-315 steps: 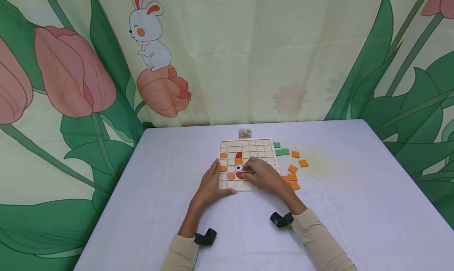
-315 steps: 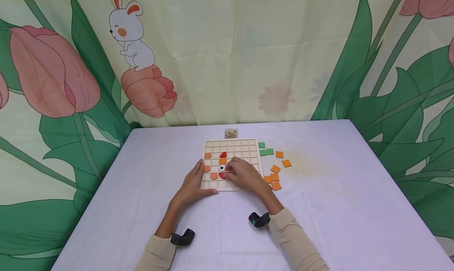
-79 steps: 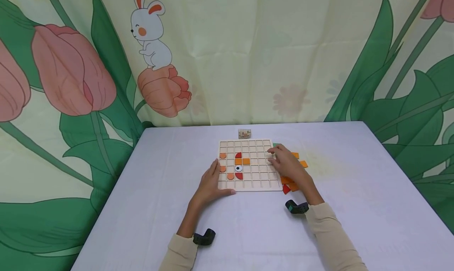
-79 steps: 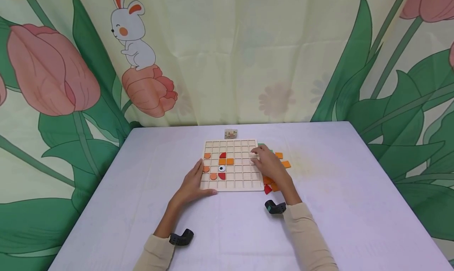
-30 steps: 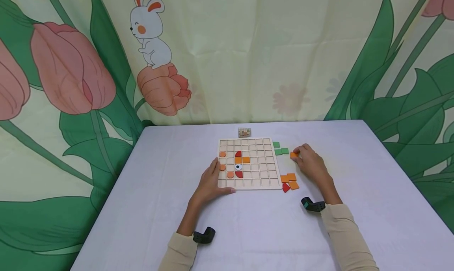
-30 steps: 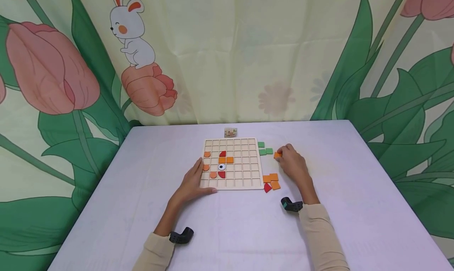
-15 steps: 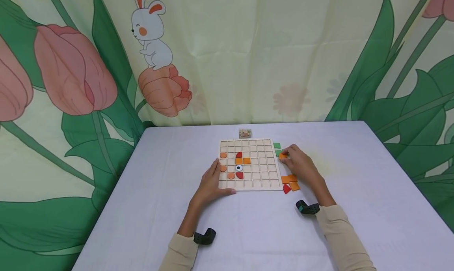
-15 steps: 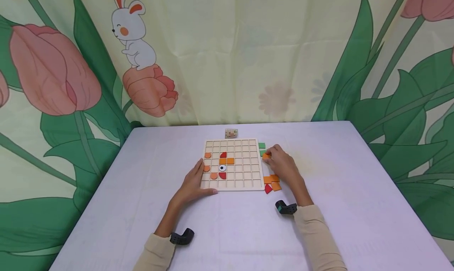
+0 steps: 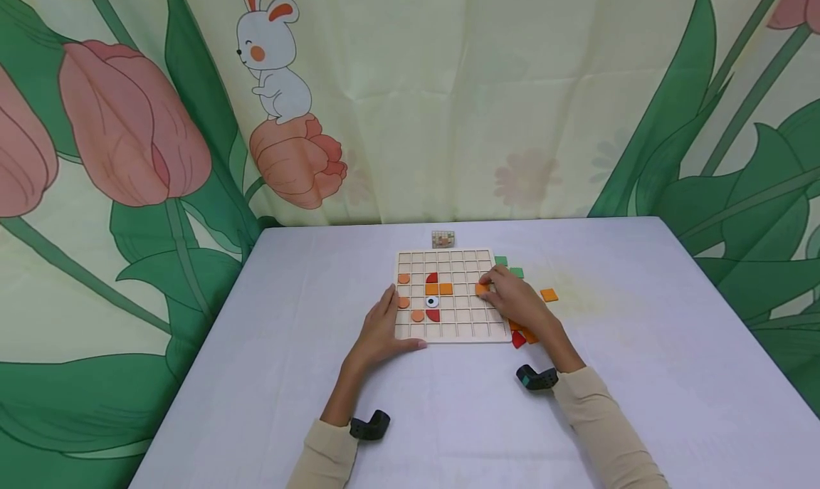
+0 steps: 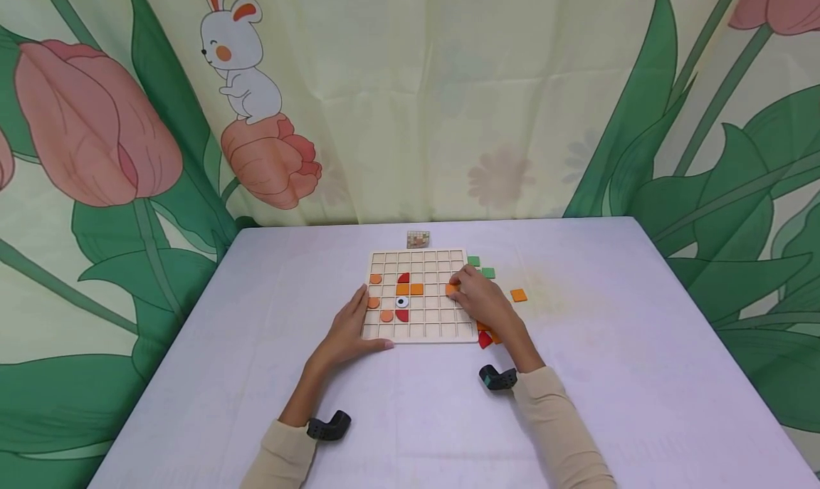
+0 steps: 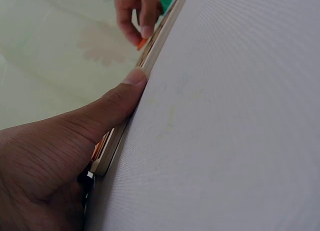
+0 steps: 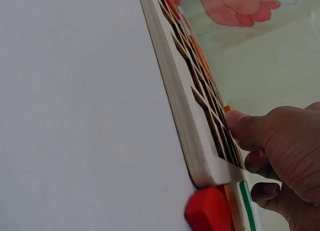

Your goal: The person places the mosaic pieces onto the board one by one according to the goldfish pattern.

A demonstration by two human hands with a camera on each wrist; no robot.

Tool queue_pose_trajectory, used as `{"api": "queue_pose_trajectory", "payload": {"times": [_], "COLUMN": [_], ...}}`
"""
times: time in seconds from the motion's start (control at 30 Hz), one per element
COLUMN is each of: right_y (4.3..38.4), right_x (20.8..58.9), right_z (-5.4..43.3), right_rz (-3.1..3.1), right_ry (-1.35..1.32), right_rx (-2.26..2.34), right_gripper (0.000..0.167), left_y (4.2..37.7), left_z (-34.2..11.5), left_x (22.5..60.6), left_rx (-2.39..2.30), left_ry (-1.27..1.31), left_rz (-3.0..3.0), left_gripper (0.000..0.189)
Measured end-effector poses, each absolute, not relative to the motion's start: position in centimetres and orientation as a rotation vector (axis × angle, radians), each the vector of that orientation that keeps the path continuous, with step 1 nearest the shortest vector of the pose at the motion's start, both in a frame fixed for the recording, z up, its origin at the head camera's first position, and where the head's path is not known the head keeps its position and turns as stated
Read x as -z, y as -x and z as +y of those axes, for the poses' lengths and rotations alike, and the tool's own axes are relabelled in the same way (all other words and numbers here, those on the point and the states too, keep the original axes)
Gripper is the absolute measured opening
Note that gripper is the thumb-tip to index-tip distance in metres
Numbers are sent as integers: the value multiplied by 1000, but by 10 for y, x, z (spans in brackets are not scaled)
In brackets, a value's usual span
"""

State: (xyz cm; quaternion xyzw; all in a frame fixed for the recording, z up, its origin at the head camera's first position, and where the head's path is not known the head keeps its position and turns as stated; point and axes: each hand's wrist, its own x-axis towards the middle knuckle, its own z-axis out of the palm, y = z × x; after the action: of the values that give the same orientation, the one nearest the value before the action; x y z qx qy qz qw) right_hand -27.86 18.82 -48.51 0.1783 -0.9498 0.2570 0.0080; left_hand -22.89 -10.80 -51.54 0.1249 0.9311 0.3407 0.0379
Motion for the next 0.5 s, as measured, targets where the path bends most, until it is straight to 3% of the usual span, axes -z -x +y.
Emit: {"api": "queue_pose_trajectory", "payload": {"times": [0.5], "right_y": [272], "right_x": [485], "right_z": [146], "right_rz": [-2943], "right_ry": [-794], "right_rx": [-739], "right_gripper": [27], "left_y": [229], "left_z": [-106], "left_x": [516], "left_rx": [-1009], "left_ry": [-329], "left_rz": [2849], "left_gripper": [125]}}
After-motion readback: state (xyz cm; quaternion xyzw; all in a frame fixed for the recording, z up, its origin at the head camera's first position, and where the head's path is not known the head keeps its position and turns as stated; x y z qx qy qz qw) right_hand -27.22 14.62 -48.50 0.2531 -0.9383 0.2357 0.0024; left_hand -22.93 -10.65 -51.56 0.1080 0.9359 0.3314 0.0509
